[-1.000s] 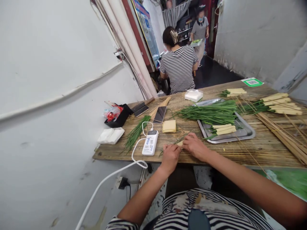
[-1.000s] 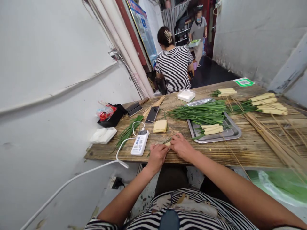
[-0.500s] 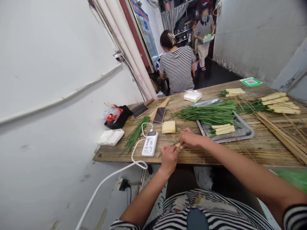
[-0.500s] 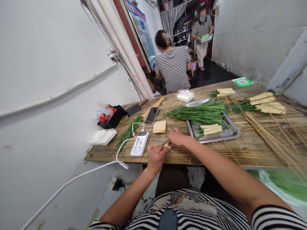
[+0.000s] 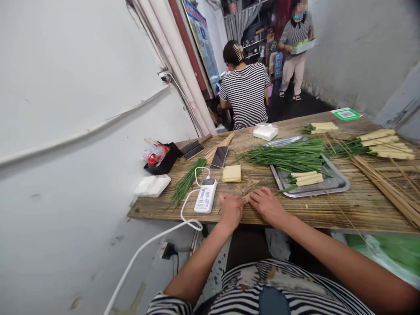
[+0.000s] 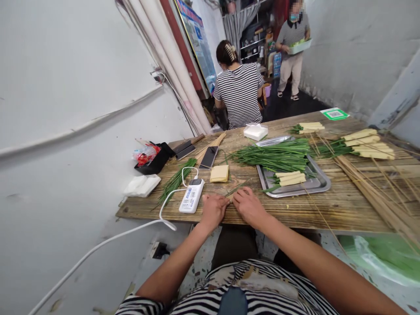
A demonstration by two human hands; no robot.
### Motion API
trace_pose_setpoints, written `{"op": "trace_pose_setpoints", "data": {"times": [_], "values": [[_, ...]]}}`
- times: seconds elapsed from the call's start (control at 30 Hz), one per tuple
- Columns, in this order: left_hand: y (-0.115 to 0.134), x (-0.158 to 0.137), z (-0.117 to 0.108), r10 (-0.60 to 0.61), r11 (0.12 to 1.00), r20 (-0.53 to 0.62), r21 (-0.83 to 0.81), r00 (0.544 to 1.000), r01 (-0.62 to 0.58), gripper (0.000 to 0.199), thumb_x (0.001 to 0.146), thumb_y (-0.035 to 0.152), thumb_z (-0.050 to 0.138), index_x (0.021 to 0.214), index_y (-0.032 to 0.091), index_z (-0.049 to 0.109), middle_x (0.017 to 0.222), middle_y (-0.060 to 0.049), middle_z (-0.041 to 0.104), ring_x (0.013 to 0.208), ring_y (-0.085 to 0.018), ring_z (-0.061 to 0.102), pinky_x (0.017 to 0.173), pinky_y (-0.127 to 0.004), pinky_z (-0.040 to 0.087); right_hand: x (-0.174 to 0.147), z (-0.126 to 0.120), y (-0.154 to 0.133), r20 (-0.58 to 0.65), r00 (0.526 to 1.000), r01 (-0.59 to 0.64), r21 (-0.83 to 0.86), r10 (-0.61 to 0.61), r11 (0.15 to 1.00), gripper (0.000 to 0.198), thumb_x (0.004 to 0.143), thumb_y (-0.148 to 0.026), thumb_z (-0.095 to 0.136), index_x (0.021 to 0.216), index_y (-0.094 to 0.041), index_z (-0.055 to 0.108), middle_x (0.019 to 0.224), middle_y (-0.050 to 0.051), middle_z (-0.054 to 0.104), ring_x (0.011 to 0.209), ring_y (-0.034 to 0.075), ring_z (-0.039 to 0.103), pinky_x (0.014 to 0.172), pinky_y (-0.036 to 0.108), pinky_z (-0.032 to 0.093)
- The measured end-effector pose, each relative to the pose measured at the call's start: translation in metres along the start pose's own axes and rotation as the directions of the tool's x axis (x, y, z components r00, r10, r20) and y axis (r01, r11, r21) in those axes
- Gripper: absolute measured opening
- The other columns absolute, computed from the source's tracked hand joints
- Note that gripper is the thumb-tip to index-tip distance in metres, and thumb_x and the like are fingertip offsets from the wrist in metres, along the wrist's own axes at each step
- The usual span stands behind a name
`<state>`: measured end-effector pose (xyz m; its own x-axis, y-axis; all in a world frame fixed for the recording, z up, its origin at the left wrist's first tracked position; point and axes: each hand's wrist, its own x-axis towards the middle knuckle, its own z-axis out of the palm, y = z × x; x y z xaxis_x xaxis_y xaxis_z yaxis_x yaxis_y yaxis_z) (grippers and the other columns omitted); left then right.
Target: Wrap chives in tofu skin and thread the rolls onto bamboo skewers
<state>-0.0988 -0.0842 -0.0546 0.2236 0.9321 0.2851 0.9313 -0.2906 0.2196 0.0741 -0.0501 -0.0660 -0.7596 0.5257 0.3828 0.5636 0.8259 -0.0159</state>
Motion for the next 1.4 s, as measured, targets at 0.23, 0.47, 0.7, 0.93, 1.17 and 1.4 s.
{"op": "trace_pose_setpoints", "data": {"times": [0.23,0.47,0.7,0.93,1.17,1.4], "values": [[0.015,-0.006,0.001,0.002,0.955,0.050,0.295,0.999,-0.017,0.022,0.093,0.017,0.042,0.090,0.019,0.064,0.089,-0.006,0.066,0.087,-0.023,0.054,0.079,-0.038,0.033,0.020,0.001,0.012,0.061,0.996,0.056,0.035,-0.058,0.998,0.021,0.089,-0.017,0.047,0.080,-0.016,0.066,0.079,0.007,0.063,0.093,0.023,0.048,0.095,0.043,0.023],[0.005,-0.018,0.017,0.120,0.937,-0.090,0.338,0.989,-0.083,0.025,0.094,0.018,0.043,0.115,0.018,0.057,0.101,-0.007,0.066,0.088,-0.019,0.055,0.081,-0.037,0.034,0.035,-0.008,0.014,0.207,0.978,0.016,0.105,-0.037,0.994,0.024,0.089,-0.019,0.050,0.074,-0.017,0.068,0.083,0.008,0.066,0.096,0.024,0.050,0.091,0.041,0.024],[-0.002,-0.006,0.012,0.147,0.959,-0.037,0.252,0.989,-0.133,0.021,0.095,0.022,0.043,0.096,0.019,0.064,0.091,-0.004,0.066,0.088,-0.019,0.054,0.077,-0.035,0.031,0.051,-0.011,0.033,0.370,0.929,-0.049,0.180,-0.021,0.982,0.021,0.086,-0.019,0.053,0.074,-0.017,0.070,0.089,0.008,0.068,0.096,0.023,0.051,0.080,0.035,0.027],[-0.012,0.014,0.000,0.083,0.993,0.055,0.079,0.995,-0.087,0.022,0.090,0.024,0.054,0.075,0.022,0.070,0.078,-0.001,0.065,0.080,-0.017,0.053,0.073,-0.034,0.027,0.034,-0.001,0.028,0.184,0.983,-0.018,0.172,-0.014,0.985,0.023,0.091,-0.022,0.047,0.087,-0.018,0.070,0.089,0.009,0.066,0.095,0.022,0.050,0.087,0.037,0.025],[-0.015,0.017,-0.003,0.088,0.996,0.068,0.013,0.994,-0.089,0.018,0.090,0.025,0.054,0.084,0.022,0.071,0.078,-0.003,0.069,0.079,-0.018,0.058,0.076,-0.035,0.030,0.040,0.001,0.027,0.232,0.971,0.033,0.137,-0.064,0.990,0.025,0.091,-0.024,0.047,0.085,-0.018,0.070,0.087,0.009,0.065,0.095,0.022,0.047,0.087,0.036,0.025],[-0.021,-0.001,0.025,0.257,0.958,-0.120,0.159,0.959,-0.237,0.022,0.096,0.021,0.042,0.104,0.019,0.062,0.101,-0.007,0.069,0.094,-0.019,0.059,0.084,-0.037,0.034,0.063,-0.008,0.041,0.428,0.902,-0.015,0.153,-0.052,0.988,0.023,0.088,-0.026,0.051,0.079,-0.017,0.071,0.096,0.009,0.066,0.096,0.023,0.049,0.076,0.031,0.029]]}}
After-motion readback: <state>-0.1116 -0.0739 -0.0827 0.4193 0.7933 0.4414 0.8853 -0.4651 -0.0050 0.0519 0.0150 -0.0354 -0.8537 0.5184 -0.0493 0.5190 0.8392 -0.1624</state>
